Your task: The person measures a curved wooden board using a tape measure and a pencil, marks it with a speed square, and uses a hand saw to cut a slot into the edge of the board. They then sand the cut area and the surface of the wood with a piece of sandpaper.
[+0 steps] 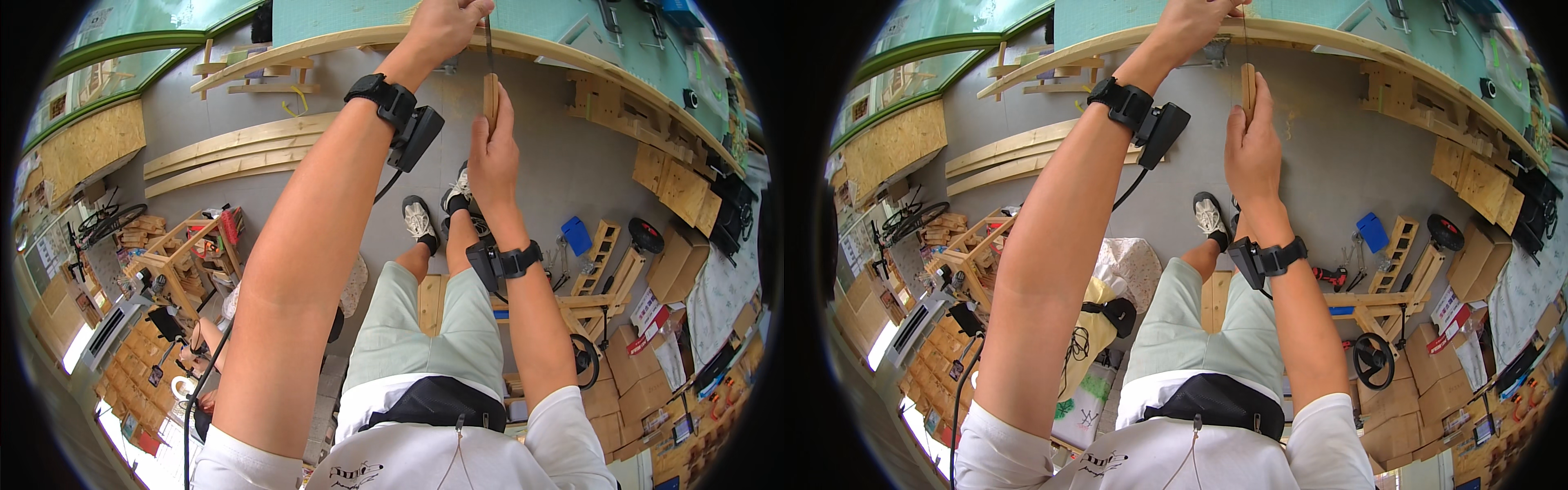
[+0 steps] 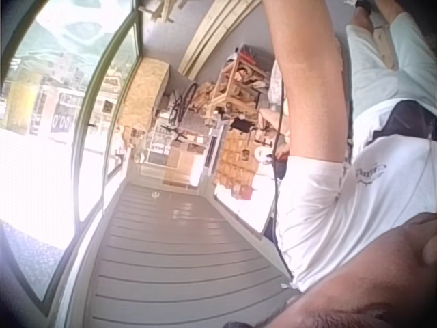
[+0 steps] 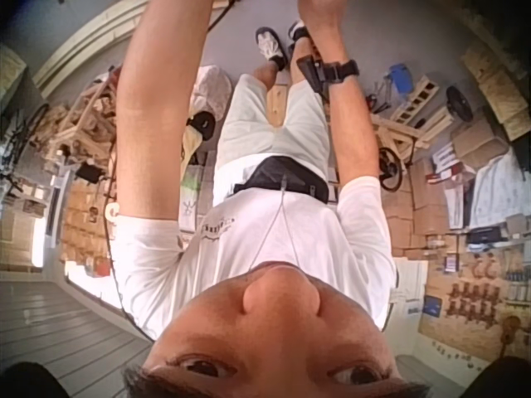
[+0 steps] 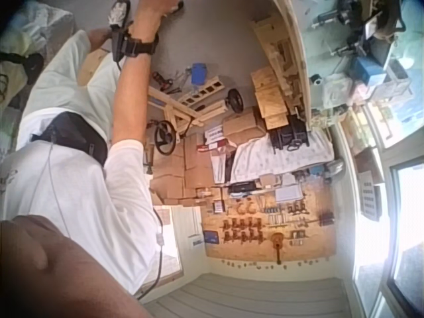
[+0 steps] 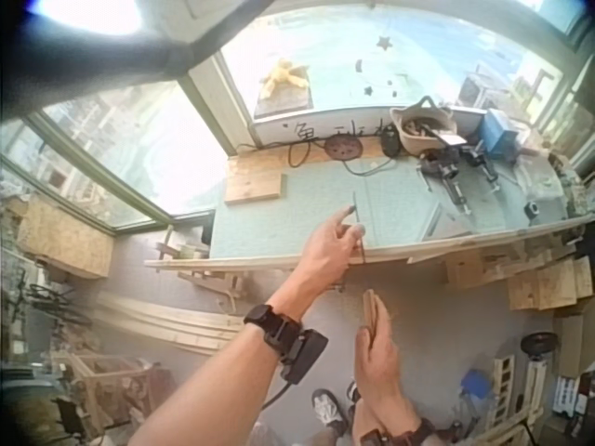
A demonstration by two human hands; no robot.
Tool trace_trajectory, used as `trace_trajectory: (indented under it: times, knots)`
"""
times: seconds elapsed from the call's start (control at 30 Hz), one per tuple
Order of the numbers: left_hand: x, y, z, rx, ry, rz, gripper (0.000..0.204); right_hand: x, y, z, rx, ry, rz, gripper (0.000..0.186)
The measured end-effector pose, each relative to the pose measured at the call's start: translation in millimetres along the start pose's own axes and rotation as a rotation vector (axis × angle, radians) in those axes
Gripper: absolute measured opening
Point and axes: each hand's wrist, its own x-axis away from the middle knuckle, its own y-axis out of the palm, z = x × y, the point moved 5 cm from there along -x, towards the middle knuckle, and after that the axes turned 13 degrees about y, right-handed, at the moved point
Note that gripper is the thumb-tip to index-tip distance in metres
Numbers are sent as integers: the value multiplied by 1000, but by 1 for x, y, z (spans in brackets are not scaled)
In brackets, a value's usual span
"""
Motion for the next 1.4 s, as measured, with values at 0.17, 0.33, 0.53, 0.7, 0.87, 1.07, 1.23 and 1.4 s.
trace_trajectory:
  times: [0.17, 0.33, 0.53, 0.7, 0.87, 1.07, 1.23, 1.4]
  knots:
    - [56, 13, 22, -508, 218, 265, 47, -7, -2, 17, 252, 46, 28, 45]
    - [132, 51, 15, 50, -219, 126, 40, -4, 5, 10, 225, 45, 6, 42]
    - [156, 63, 19, 224, -297, 120, 37, 10, 8, 31, 194, 129, -35, 43]
    - [174, 66, 26, 213, -412, 63, 36, 35, 3, 44, 9, 0, 18, 39]
    - [181, 73, 23, 413, -528, 57, 38, 44, 4, 71, -493, 438, -274, 36]
    - [129, 72, 8, 583, -302, 197, 40, -6, 1, 11, -120, -17, -29, 46]
    - [133, 72, 10, 558, -310, 179, 40, 8, -2, 9, 19, -74, 78, 52]
    - [168, 85, 16, 566, -361, 133, 39, 33, -5, 31, 95, 112, -40, 46]
